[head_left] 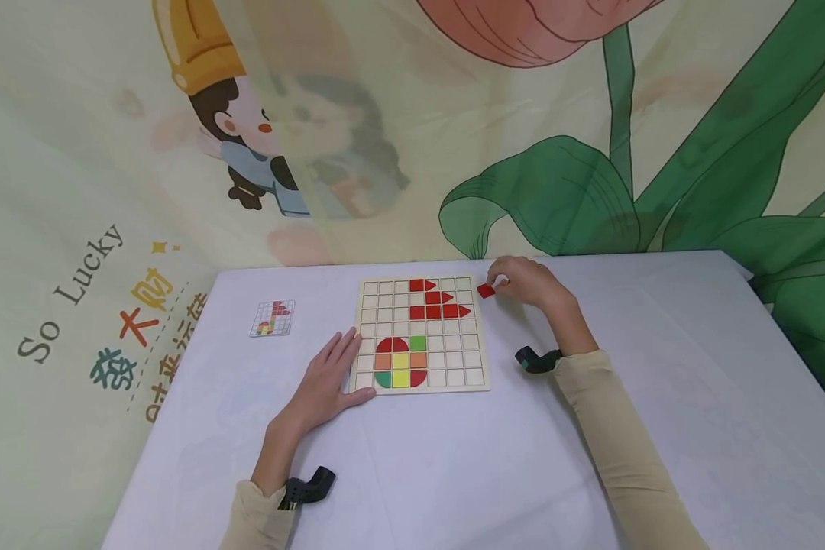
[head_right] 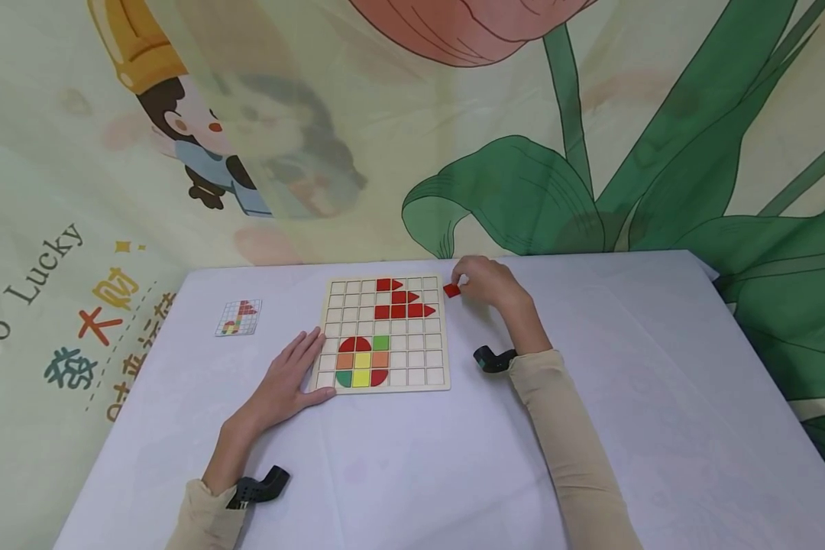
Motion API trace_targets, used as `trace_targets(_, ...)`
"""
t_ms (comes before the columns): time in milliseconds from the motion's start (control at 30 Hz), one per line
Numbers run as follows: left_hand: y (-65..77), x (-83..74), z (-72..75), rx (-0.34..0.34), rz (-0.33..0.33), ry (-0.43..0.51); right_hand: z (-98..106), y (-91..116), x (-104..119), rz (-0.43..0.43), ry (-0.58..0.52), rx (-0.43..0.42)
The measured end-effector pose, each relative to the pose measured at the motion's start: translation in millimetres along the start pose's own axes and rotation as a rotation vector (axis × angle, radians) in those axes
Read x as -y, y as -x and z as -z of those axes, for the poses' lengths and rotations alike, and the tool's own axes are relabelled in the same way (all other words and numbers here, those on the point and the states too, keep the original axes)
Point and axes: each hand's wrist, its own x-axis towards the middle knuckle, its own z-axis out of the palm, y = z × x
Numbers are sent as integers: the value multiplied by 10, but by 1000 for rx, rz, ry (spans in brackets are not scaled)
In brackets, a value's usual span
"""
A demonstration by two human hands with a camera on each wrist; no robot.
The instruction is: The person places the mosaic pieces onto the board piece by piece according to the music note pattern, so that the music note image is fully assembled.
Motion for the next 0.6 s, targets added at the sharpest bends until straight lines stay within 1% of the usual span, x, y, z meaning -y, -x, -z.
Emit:
trace_targets(200, -2, 8, -7, -7, -7, -12, -114, -61, -42, -26, -6, 50)
trace_targets(333, -7, 10, -11, -7, -9, -18, -156, -84, -61, -49, -11, 44)
trace_targets(467, -9, 8, -10, -7, -6, -19, -179, -108, -80, -34, -1, 45)
trace_targets(600, -9, 11, -14, -4, -1, -18, -198, -129, -93, -3, 9, 46)
